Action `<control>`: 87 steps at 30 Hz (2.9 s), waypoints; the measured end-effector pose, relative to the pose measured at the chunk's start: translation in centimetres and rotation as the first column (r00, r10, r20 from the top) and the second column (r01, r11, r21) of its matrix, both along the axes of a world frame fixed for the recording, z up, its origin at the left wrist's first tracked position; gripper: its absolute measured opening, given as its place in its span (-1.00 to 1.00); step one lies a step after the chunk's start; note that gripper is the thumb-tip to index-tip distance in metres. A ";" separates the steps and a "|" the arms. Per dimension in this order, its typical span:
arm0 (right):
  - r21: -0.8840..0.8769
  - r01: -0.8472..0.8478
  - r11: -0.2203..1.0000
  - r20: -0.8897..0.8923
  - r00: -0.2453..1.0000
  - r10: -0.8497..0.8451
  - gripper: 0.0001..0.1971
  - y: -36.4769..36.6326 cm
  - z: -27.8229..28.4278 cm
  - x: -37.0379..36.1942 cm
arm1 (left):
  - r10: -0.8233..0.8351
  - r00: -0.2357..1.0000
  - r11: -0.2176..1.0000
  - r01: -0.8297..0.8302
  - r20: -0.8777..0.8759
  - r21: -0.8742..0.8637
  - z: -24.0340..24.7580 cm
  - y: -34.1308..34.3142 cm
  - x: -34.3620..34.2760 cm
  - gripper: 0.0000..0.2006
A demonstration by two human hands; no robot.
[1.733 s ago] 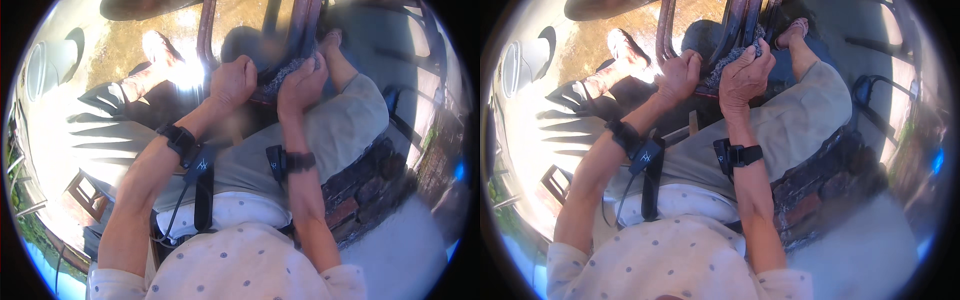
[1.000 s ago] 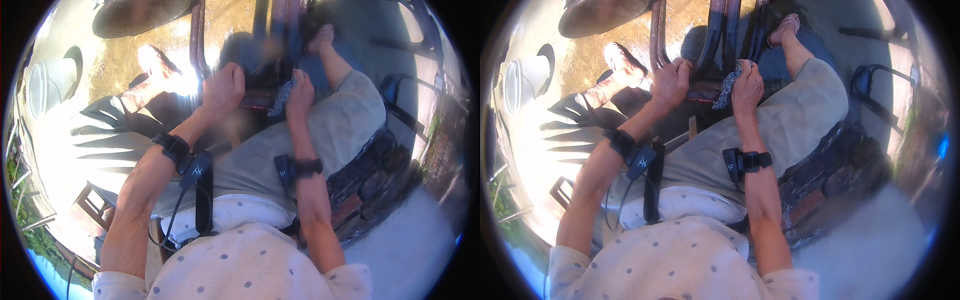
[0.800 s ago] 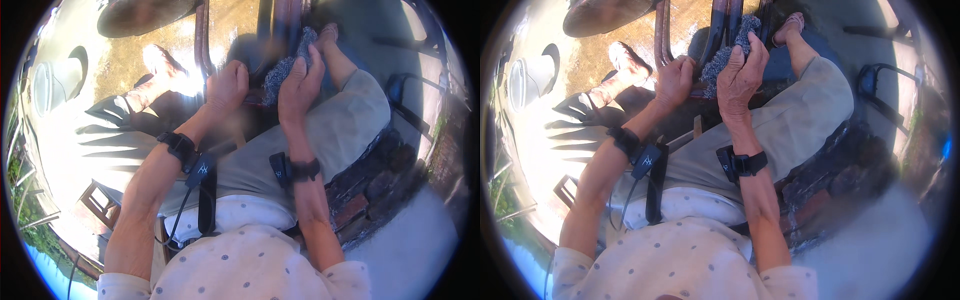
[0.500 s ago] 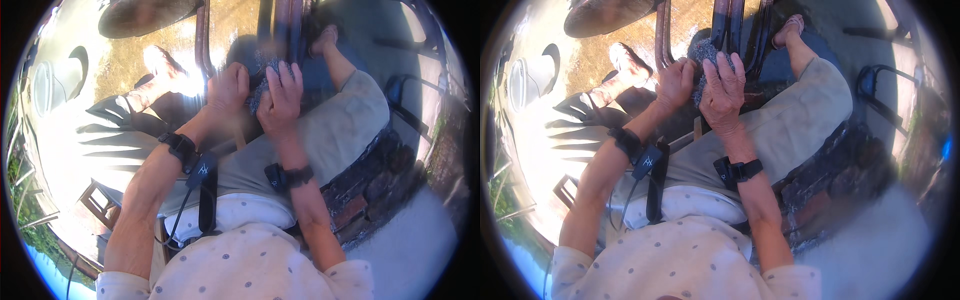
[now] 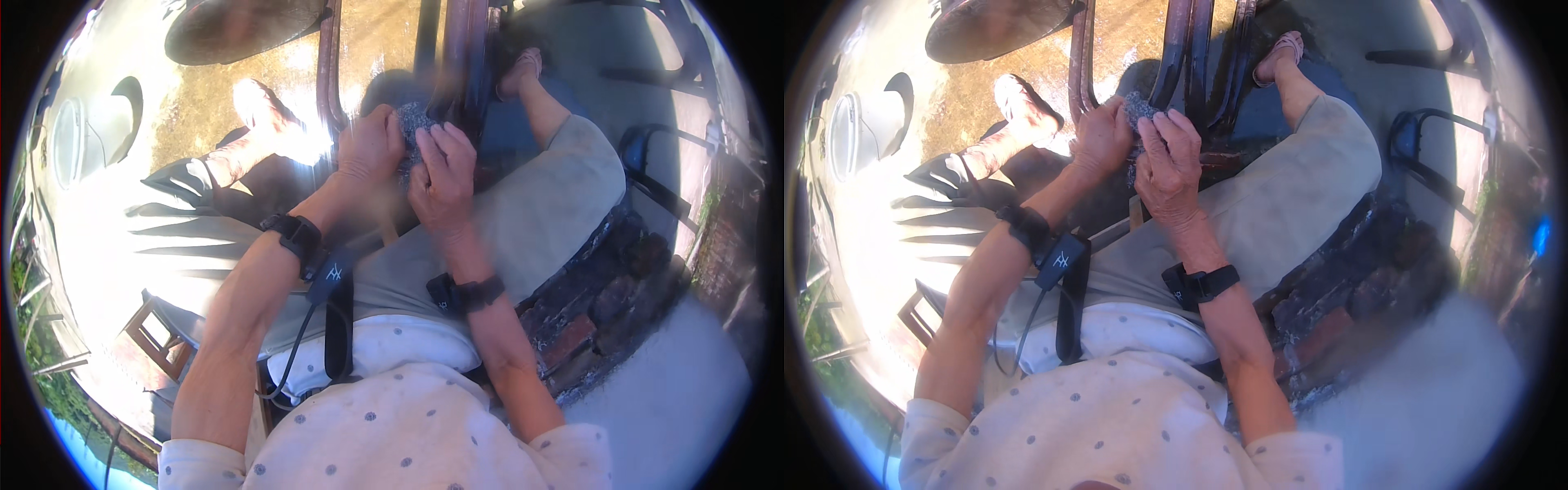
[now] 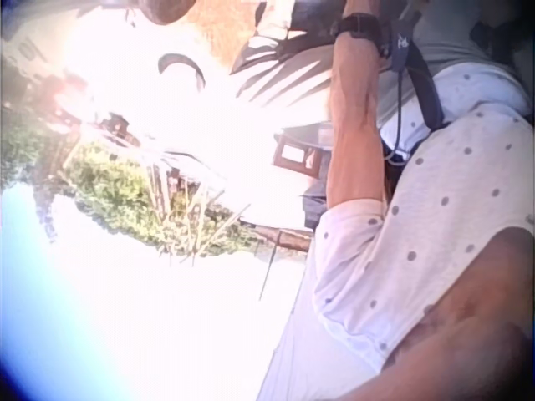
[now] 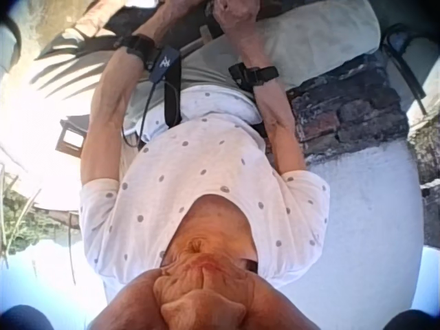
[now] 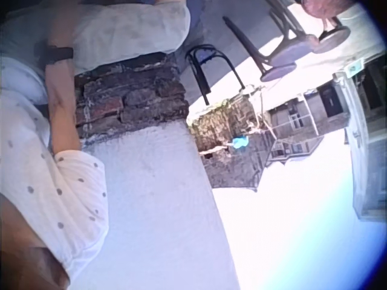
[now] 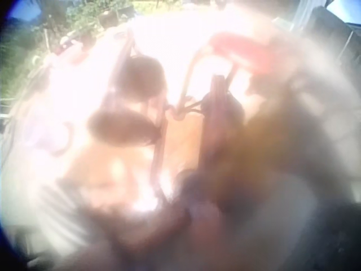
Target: Scrubbing wooden chair parts with steel wool and water outdoors.
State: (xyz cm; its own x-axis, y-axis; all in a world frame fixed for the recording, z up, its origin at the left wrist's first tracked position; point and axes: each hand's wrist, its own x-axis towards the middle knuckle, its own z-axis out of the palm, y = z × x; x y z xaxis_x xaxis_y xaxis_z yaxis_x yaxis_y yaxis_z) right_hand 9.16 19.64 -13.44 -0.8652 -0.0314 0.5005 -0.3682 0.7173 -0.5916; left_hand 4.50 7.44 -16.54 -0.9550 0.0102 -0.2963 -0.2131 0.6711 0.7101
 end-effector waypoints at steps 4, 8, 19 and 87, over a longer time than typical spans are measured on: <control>-0.063 -0.048 0.997 0.070 0.996 0.053 -0.62 0.5 0.2 0.5 | -0.002 0.999 1.000 0.002 -0.048 -0.020 -0.4 0.0 0.6 -0.72; -0.115 0.082 0.990 0.006 0.997 -0.082 -0.62 1.1 2.8 -2.8 | 0.009 1.000 1.000 -0.009 -0.006 0.012 0.2 -0.1 0.1 -0.73; -0.117 -0.091 0.989 0.083 0.991 0.101 -0.62 0.7 -0.2 0.3 | 0.021 0.998 1.000 -0.021 -0.051 -0.014 -0.3 0.4 0.5 -0.74; -0.107 -0.118 0.987 0.098 0.987 0.128 -0.66 1.4 3.1 -2.6 | 0.098 0.995 0.991 -0.094 -0.029 0.096 0.6 -0.6 0.3 -0.77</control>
